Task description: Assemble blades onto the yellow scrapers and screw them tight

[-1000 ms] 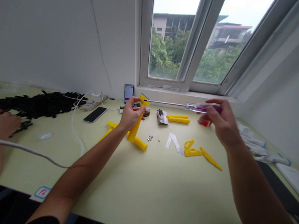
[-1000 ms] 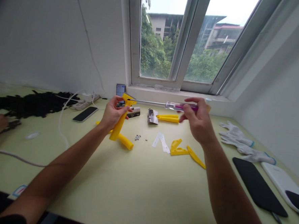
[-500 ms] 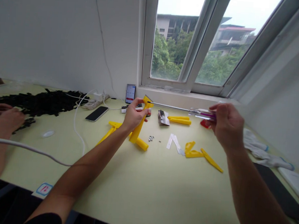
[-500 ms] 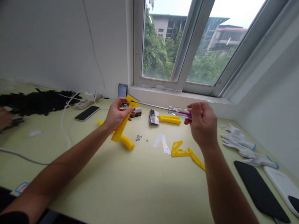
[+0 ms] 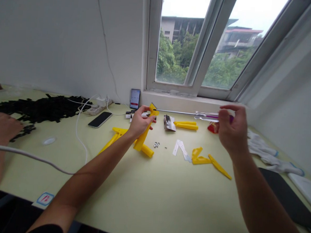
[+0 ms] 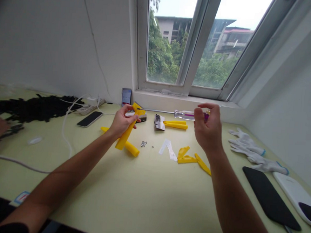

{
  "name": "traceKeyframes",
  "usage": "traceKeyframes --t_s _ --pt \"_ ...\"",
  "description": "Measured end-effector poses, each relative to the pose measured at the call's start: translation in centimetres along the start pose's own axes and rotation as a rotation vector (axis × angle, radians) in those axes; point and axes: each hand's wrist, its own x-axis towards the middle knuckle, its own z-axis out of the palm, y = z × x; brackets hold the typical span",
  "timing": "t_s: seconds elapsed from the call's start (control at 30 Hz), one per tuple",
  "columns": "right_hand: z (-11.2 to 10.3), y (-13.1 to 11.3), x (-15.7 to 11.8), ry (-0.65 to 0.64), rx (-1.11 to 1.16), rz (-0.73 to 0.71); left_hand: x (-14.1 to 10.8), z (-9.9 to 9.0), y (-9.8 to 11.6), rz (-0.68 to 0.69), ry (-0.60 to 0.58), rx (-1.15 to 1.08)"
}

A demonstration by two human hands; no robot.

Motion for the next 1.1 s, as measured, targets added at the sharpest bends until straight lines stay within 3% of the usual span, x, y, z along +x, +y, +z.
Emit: traceKeyframes --t_s 0.13,0.27,0.4,0.53,0.67,0.8,0.93,1.1 --pt "0.1 0.0 0.1 -0.123 0.079 0.033 0.1 0.1 0.0 -0.038 0.030 0.001" --pt "0.2 -0.2 0.1 -0.001 -0.036 0.068 0.3 0.0 -0.1 -0.043 0.034 -0.018" --pt "0.2 0.1 0.1 -0.173 0.064 0.056 0.4 -0.2 -0.2 -0.036 0.040 -0.030" --pt "0.5 0.2 0.0 -0.085 0.053 0.092 0.5 -0.4 -0.2 -0.037 0.041 -0.045" --pt "0.8 0.3 -0.1 -0.139 0.069 0.026 0.6 -0.5 -0.2 -0.040 0.048 -0.048" --pt "0.5 0.5 -0.3 -0.060 -0.039 0.039 0.7 -0.5 -0.3 -0.066 0.034 -0.040" --pt "0.6 0.5 -0.4 -0.217 0.047 0.000 0.8 -0.7 -0.3 -0.057 0.060 -0.032" --pt "0.6 0.0 -0.6 -0.193 0.055 -0.001 1.3 -1.2 0.0 -0.040 0.085 -0.043"
